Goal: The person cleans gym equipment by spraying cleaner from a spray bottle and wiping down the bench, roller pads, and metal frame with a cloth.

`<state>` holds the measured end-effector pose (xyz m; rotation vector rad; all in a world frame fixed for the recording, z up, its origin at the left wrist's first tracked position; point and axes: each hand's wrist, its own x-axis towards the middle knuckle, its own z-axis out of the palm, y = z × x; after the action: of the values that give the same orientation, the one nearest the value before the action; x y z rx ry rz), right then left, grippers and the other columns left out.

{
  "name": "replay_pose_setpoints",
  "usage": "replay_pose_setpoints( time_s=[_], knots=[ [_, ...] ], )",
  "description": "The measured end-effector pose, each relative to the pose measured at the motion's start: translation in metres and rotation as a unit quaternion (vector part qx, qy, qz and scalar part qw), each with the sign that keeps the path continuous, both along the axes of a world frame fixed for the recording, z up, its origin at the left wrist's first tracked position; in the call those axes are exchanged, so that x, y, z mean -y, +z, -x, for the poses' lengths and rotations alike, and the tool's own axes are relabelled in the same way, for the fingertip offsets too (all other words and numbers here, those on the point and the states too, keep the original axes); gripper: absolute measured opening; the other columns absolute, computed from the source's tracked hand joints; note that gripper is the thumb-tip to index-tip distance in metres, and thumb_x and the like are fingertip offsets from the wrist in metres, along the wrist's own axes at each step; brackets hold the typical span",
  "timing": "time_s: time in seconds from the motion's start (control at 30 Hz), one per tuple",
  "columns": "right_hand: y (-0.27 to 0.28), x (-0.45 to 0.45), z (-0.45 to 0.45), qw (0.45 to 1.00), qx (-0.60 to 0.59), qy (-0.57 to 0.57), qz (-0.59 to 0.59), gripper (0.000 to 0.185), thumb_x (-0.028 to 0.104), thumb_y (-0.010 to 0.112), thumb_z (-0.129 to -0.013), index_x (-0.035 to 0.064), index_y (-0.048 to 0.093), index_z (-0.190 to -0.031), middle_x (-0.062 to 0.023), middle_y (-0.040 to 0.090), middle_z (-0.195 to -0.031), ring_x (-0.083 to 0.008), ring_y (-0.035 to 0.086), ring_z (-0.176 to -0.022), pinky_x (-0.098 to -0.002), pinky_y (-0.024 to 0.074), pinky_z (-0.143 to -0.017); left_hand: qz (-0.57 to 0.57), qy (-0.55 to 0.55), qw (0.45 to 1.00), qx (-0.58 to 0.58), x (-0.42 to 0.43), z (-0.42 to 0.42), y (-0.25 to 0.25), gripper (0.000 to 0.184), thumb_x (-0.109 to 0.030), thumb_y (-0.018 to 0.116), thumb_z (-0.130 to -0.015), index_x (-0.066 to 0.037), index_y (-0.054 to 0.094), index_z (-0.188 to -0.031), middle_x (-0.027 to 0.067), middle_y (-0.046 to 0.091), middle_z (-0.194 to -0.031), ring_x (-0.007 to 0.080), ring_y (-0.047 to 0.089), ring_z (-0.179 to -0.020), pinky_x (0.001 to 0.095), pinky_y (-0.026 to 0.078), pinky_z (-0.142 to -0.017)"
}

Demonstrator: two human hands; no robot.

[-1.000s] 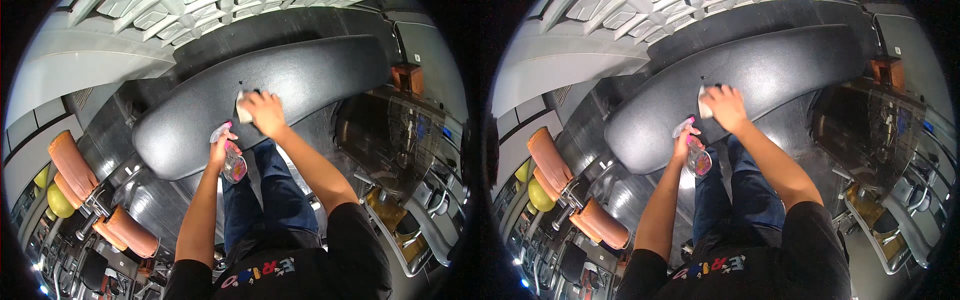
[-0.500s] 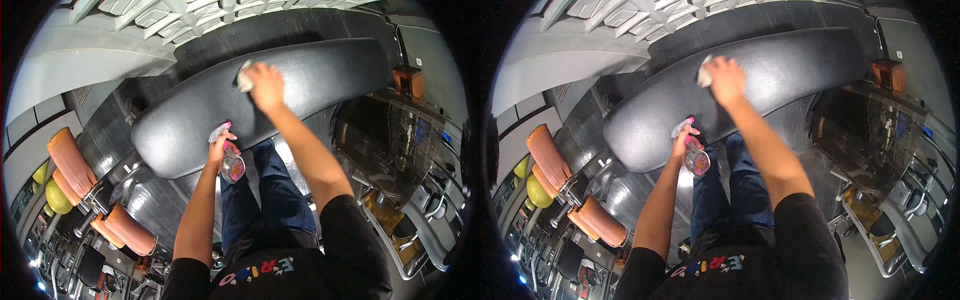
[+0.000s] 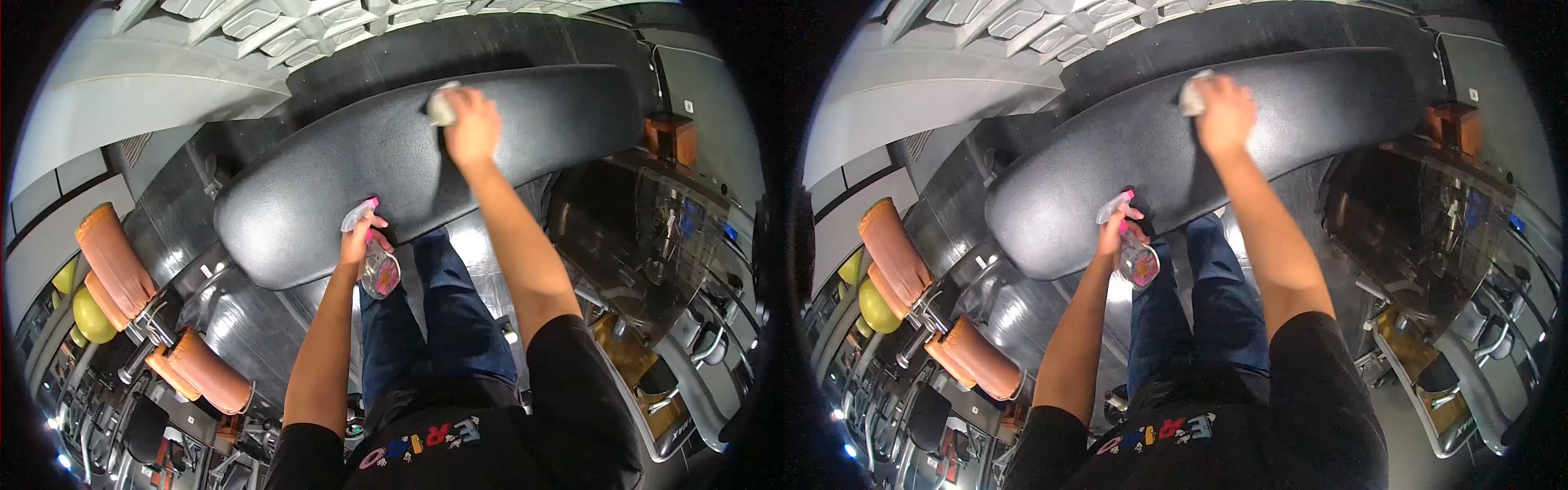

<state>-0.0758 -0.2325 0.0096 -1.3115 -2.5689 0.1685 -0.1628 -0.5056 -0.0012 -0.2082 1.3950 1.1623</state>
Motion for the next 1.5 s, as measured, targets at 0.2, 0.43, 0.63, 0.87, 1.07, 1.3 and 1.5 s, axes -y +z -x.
replay_pose_setpoints(
  time_s=[0.2,0.43,0.63,0.87,1.07,1.3,1.5],
  knots=[
    [0.002,0.104,-0.031,0.939,0.007,0.324,0.118,0.033,0.019,0.058,-0.080,0.0314,0.068,-0.109,0.0027,0.059,-0.119,-0.0224,0.055,-0.096,-0.0397,0.0453,-0.079,-0.018,0.007,0.999,0.049,0.010,0.002,-0.021,0.049,-0.041,0.057,-0.093,-0.007,0.051,-0.128,0.0082,0.061,-0.090,0.0226,0.061,-0.053,0.0385,0.053,-0.049],
    [0.003,-0.045,-0.082,0.996,0.087,0.034,-0.005,0.043,0.009,0.064,-0.073,0.0238,0.066,-0.114,-0.0037,0.062,-0.116,-0.0288,0.058,-0.090,-0.0419,0.0473,-0.074,-0.017,0.012,0.999,0.047,0.006,0.002,-0.009,0.050,-0.043,0.059,-0.093,-0.007,0.051,-0.127,0.0089,0.061,-0.090,0.0231,0.061,-0.052,0.0393,0.053,-0.049],
    [-0.002,0.030,0.025,0.992,0.032,0.040,0.116,0.030,0.008,0.063,-0.072,0.0056,0.061,-0.101,-0.0120,0.062,-0.107,-0.0329,0.059,-0.090,-0.0458,0.0470,-0.075,-0.001,0.011,1.000,-0.025,0.001,-0.002,0.000,0.054,-0.057,0.060,-0.083,-0.004,0.060,-0.094,0.0122,0.055,-0.060,0.0244,0.058,-0.053,0.0388,0.053,-0.052],
    [-0.002,0.016,0.015,0.948,0.096,0.286,0.104,0.029,0.020,0.054,-0.085,0.0247,0.064,-0.112,0.0002,0.062,-0.117,-0.0235,0.059,-0.096,-0.0440,0.0464,-0.075,0.020,0.003,1.000,0.001,0.005,0.000,-0.006,0.055,-0.058,0.060,-0.083,-0.004,0.060,-0.096,0.0127,0.055,-0.060,0.0241,0.058,-0.053,0.0388,0.053,-0.052],
    [0.007,-0.118,-0.069,0.982,0.121,-0.125,-0.069,0.047,0.013,0.065,-0.076,0.0209,0.058,-0.122,-0.0009,0.056,-0.125,-0.0308,0.056,-0.104,-0.0490,0.0469,-0.082,-0.002,0.037,0.999,-0.002,0.000,-0.002,-0.003,0.052,-0.054,0.058,-0.086,-0.003,0.058,-0.096,0.0126,0.055,-0.061,0.0244,0.058,-0.053,0.0414,0.053,-0.054],
    [0.007,0.005,0.068,0.992,0.002,0.075,0.097,0.016,0.014,0.063,-0.074,0.0109,0.067,-0.090,-0.0106,0.068,-0.087,-0.0342,0.067,-0.075,-0.0501,0.0483,-0.056,-0.013,0.029,0.999,0.044,0.006,0.003,-0.008,0.050,-0.045,0.058,-0.090,-0.004,0.052,-0.117,0.0116,0.058,-0.079,0.0232,0.059,-0.054,0.0406,0.054,-0.052],
    [-0.003,0.075,0.104,0.948,-0.048,0.292,0.113,0.028,0.016,0.056,-0.083,0.0221,0.063,-0.110,0.0031,0.058,-0.119,-0.0214,0.054,-0.101,-0.0407,0.0407,-0.081,-0.003,0.028,0.998,0.055,0.011,0.002,-0.015,0.057,-0.041,0.060,-0.091,-0.001,0.047,-0.130,0.0110,0.059,-0.095,0.0225,0.060,-0.056,0.0415,0.055,-0.052]
  ],
)
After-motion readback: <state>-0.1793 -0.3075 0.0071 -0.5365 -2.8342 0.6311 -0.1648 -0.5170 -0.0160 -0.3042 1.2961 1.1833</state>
